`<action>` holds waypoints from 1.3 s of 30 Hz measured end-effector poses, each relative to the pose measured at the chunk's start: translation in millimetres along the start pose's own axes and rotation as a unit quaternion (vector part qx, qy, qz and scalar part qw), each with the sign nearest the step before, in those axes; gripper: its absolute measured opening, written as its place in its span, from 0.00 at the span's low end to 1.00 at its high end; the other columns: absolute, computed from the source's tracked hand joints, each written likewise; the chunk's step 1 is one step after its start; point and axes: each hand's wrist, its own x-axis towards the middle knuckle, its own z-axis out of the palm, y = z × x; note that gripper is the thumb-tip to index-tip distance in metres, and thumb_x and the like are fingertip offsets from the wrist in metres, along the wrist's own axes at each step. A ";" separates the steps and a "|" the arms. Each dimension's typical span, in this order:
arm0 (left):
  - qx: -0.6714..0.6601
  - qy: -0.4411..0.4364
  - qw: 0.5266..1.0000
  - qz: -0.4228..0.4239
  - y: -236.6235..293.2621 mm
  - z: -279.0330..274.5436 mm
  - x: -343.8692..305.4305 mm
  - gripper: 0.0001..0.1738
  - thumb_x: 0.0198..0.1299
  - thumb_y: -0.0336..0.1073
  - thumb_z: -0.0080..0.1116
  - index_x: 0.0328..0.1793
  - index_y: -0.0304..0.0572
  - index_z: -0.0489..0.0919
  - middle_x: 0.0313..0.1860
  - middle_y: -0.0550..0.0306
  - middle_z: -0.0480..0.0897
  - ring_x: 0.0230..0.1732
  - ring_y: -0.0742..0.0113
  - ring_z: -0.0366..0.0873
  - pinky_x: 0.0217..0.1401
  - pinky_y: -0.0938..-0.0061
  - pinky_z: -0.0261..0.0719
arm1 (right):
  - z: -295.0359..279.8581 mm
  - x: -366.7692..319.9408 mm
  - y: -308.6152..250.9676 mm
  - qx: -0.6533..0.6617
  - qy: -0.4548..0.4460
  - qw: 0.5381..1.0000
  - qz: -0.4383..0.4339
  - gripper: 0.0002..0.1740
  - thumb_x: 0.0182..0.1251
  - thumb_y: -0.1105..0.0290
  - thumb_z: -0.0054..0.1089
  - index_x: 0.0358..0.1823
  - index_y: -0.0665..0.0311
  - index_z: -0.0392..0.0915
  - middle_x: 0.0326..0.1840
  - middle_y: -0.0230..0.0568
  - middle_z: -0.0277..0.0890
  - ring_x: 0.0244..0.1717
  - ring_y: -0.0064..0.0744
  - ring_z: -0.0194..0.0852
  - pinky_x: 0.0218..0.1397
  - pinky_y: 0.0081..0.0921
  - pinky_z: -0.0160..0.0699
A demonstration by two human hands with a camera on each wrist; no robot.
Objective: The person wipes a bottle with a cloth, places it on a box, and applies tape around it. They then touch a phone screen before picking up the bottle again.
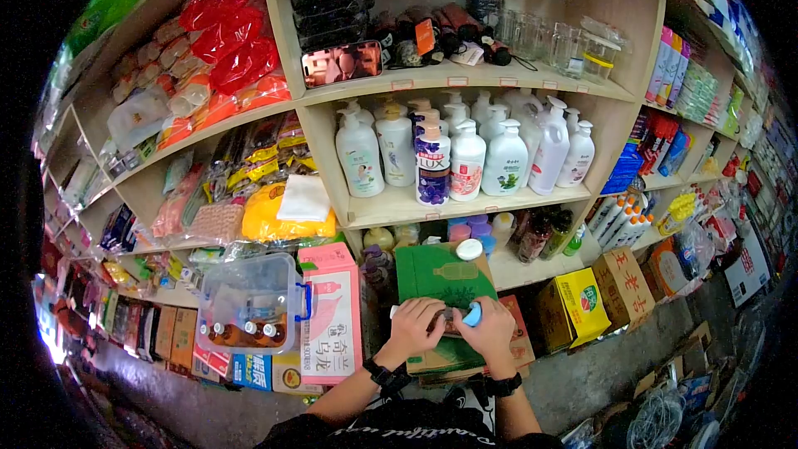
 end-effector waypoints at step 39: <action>0.003 -0.016 1.000 -0.002 -1.4 -0.4 -1.1 0.10 0.63 0.33 0.67 0.49 0.38 0.86 0.48 0.51 0.90 0.49 0.50 0.88 0.55 0.58 0.85 | 0.0 1.1 0.2 -0.020 0.005 1.000 -0.013 0.25 0.57 0.48 0.81 0.39 0.63 0.84 0.32 0.49 0.86 0.35 0.52 0.88 0.39 0.43 0.86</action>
